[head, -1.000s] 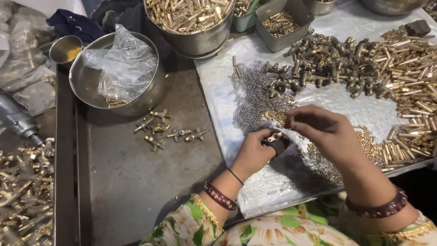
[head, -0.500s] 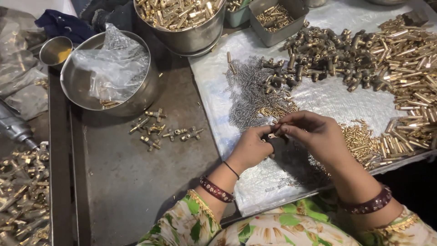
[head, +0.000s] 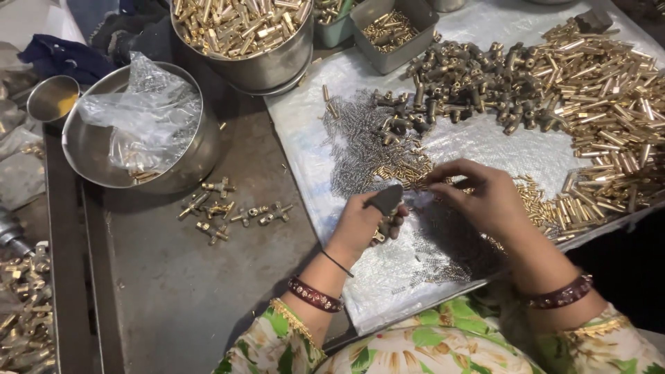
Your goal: The person sits at a workbench and assembles small brass-colored metal components. They pick up a cylindrical part and a smaller piece, fit them together, and place the assembled unit into a pile on the table.
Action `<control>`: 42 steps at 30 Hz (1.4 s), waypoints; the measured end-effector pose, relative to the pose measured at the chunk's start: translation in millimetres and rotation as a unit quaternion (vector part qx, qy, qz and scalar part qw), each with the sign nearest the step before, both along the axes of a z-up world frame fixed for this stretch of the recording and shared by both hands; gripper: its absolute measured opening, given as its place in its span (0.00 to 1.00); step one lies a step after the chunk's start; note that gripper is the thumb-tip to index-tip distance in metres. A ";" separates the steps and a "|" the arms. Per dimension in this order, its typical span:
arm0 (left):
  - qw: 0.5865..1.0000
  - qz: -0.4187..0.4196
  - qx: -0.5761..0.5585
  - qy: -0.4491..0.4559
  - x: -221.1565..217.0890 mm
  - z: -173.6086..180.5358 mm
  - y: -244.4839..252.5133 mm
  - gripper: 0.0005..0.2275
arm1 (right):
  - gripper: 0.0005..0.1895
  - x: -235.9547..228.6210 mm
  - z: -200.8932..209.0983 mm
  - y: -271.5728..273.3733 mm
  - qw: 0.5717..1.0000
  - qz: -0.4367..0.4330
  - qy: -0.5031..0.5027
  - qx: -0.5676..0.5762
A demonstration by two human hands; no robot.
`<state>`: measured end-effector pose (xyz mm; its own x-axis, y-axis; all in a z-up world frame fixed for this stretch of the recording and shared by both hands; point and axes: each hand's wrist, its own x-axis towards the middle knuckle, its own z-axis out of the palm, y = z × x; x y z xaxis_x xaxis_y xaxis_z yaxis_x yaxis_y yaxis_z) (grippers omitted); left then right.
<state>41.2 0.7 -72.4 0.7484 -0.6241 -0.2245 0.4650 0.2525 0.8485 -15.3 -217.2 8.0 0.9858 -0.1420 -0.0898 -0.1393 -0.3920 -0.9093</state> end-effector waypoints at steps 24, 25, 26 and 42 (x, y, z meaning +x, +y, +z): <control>0.996 0.033 -0.032 0.074 7.1 8.0 6.1 0.18 | 0.07 -10.0 34.1 45.4 0.963 0.073 -0.150 -0.211; 0.996 0.034 -0.032 0.078 4.7 3.8 4.0 0.18 | 0.07 -12.2 31.5 45.4 0.964 0.075 -0.146 -0.210; 0.996 0.039 -0.040 0.067 5.4 0.6 4.5 0.17 | 0.07 -11.0 28.7 47.0 0.965 0.074 -0.162 -0.194; 0.991 0.107 -0.007 0.084 6.6 4.5 1.9 0.12 | 0.09 -8.3 3.3 66.9 0.947 0.069 -0.245 -0.197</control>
